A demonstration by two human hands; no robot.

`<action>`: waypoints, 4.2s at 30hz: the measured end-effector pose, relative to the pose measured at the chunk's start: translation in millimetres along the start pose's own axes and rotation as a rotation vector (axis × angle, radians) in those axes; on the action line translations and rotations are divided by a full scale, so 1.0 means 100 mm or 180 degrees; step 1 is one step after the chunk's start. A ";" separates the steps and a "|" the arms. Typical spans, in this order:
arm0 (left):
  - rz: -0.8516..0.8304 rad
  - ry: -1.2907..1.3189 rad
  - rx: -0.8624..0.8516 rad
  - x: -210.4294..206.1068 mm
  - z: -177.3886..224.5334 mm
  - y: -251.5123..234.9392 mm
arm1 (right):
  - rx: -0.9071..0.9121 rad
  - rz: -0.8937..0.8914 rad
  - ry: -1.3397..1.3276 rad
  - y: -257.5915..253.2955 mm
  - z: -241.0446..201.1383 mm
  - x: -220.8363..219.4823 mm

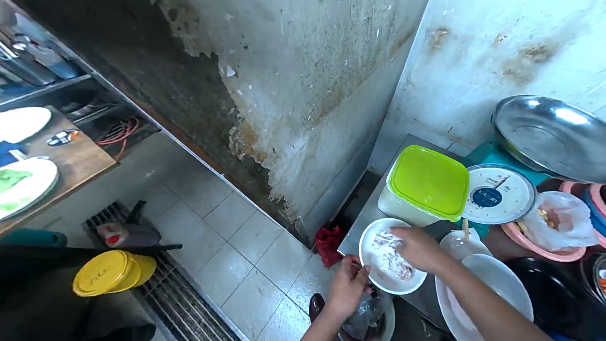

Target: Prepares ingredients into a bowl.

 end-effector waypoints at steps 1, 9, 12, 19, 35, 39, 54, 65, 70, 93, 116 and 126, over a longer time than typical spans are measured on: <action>-0.0041 -0.0022 0.0010 0.01 0.00 0.00 | -0.0090 -0.0054 -0.0179 0.06 0.05 0.07; -0.0253 -0.0158 0.0018 0.04 -0.01 -0.04 | -0.0682 0.0509 -0.0341 0.18 0.21 0.22; -0.0305 -0.0234 0.0042 0.06 0.03 -0.01 | -0.0622 0.0713 -0.0988 0.18 0.25 0.21; -0.0369 -0.0195 0.0106 0.11 -0.01 0.01 | -0.0451 0.0649 -0.1281 0.25 0.17 0.23; -0.0299 -0.0157 0.0040 0.08 0.03 -0.01 | -0.0277 0.0054 0.0494 -0.05 -0.13 -0.33; -0.0294 -0.0158 0.0047 0.12 0.01 -0.01 | -0.0437 0.0135 -0.0015 0.06 0.09 0.02; -0.0353 -0.0232 0.0176 0.02 0.00 -0.08 | -0.0656 0.0155 0.0202 0.22 0.18 0.18; -0.0400 0.0510 0.0800 -0.43 -0.08 -0.09 | -0.0252 0.0221 0.1226 -0.06 0.13 -0.59; -0.0362 0.0736 0.0713 -0.41 -0.13 -0.01 | -0.0340 0.0150 -0.0013 0.01 0.21 0.01; -0.0492 0.0484 0.0804 -0.19 -0.01 0.04 | -0.0249 -0.0228 -0.0322 0.18 0.03 0.03; -0.0745 0.0401 0.0865 -0.18 0.01 -0.01 | -0.0772 0.0397 0.0107 0.09 0.17 -0.54; -0.0788 0.0378 0.0890 -0.15 -0.02 -0.01 | -0.0866 0.0287 -0.0228 0.33 0.22 -0.10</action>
Point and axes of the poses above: each hand's wrist, its own y-axis away from the middle knuckle, its own x-axis out of the back of the hand, z = x × y, the point moved 9 cm from there along -y, towards the middle knuckle, and after that the axes turned 4 degrees about x, right-handed, at the moved point
